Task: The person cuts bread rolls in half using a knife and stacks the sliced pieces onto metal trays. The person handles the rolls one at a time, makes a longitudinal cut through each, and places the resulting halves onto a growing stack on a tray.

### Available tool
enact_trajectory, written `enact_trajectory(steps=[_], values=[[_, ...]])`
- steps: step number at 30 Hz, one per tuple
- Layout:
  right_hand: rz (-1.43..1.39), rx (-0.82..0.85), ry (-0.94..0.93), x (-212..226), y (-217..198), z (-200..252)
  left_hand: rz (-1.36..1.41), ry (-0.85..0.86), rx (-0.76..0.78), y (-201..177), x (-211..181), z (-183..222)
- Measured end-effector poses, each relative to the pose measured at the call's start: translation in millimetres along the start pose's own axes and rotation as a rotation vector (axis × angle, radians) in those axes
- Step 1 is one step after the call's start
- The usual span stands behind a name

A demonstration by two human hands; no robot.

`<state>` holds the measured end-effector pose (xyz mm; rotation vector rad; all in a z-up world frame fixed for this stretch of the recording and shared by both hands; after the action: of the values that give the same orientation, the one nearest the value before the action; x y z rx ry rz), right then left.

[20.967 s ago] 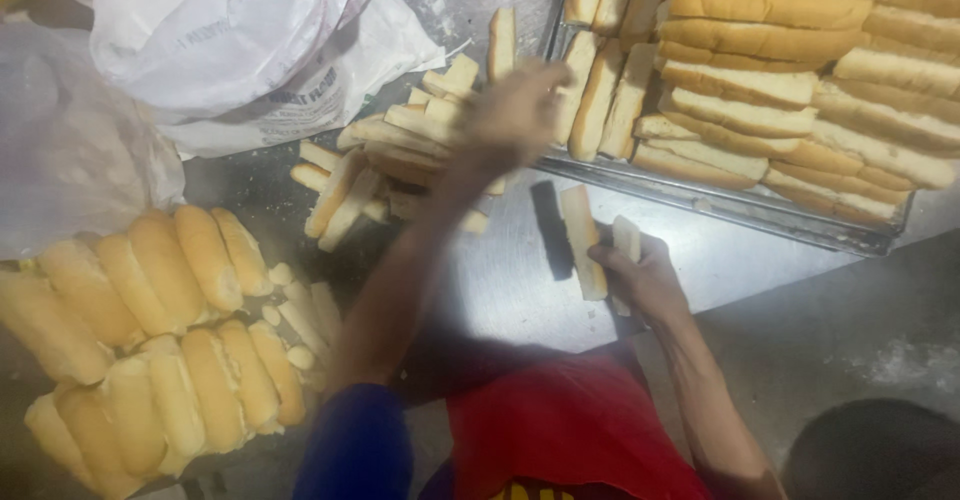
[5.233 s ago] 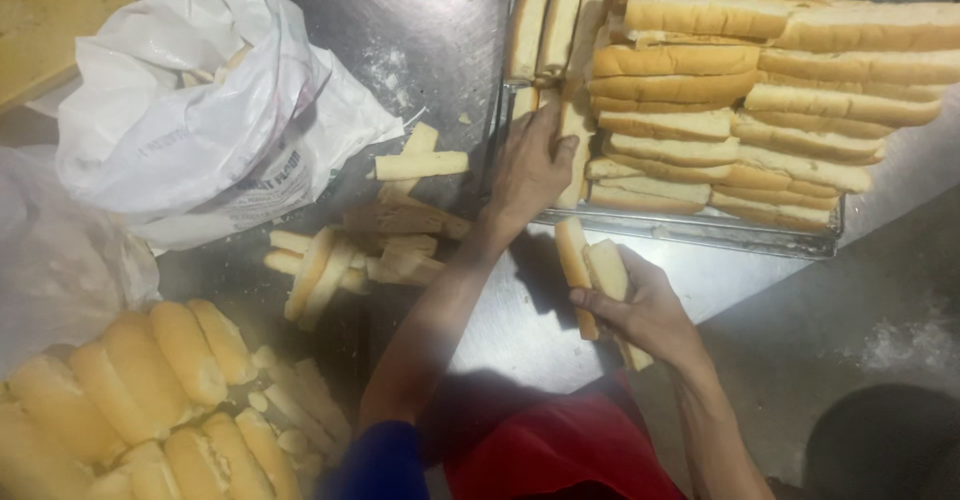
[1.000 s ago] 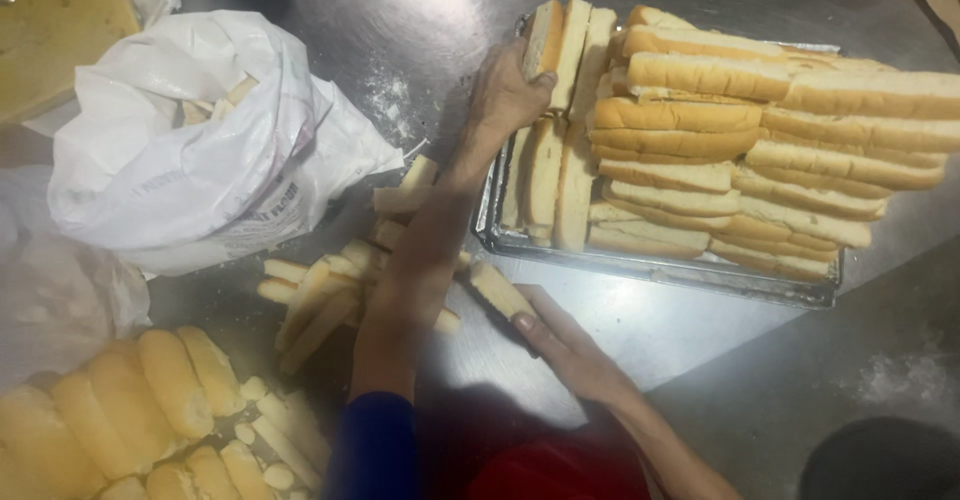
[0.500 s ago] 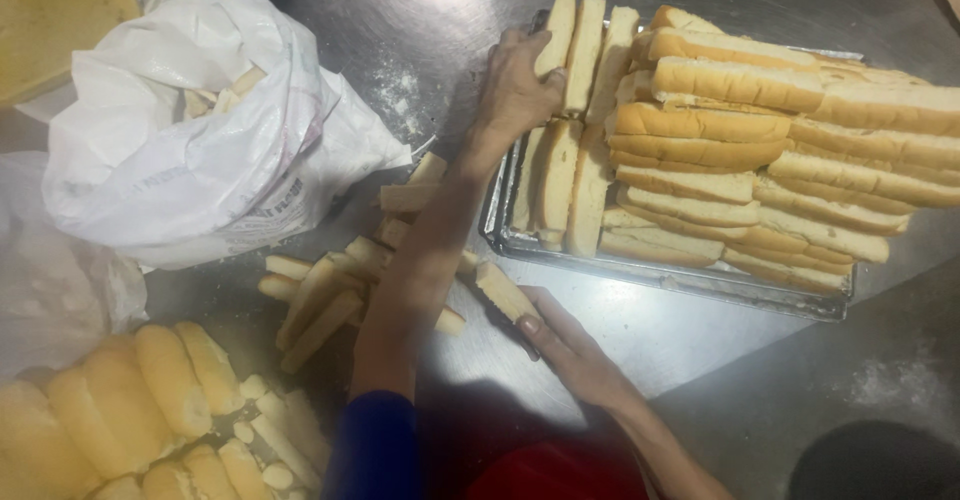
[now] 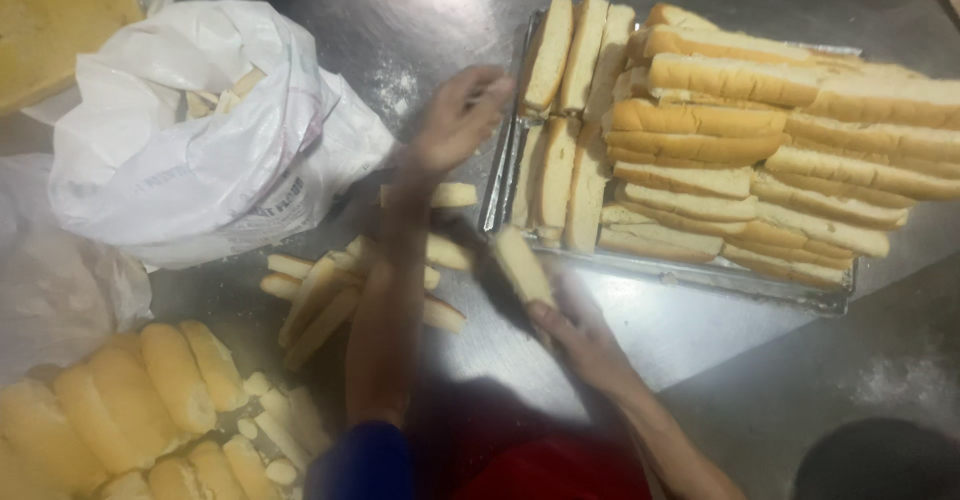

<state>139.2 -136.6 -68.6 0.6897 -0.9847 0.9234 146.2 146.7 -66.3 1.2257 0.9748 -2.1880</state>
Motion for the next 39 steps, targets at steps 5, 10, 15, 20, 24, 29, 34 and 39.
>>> enact_trajectory(steps=[5,10,15,20,24,29,34,39], values=[[-0.02,-0.288,0.089,14,-16,-23,-0.212,0.291,0.155,6,-21,102],[0.071,-0.217,-0.384,93,-4,-34,0.301,0.214,0.18,27,-53,94],[0.21,-0.146,-0.151,85,-11,-3,0.034,0.171,-0.1,34,-71,-35],[0.156,-0.01,0.053,53,-10,13,-0.289,0.126,-0.065,105,-75,-96],[0.175,-0.014,-0.004,55,-21,10,-0.327,0.476,-0.233,113,-88,-87],[0.285,0.018,-0.036,62,-18,4,-0.389,0.283,-0.068,120,-67,-73],[0.296,0.088,-0.044,58,15,2,-0.032,0.524,-0.144,25,-42,-14],[0.426,0.189,-0.443,55,81,-19,-0.442,0.398,-0.156,-76,41,68]])
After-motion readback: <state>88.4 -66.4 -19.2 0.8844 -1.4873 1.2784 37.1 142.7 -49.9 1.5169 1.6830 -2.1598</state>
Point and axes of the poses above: each hand's wrist, its own z-axis away from the middle knuckle, its own y-axis out of the palm, x = y × z, the point moved 9 cm from there along -z, towards the middle knuckle, and after that the axes turned 10 degrees about -x, right-handed, at the moved point
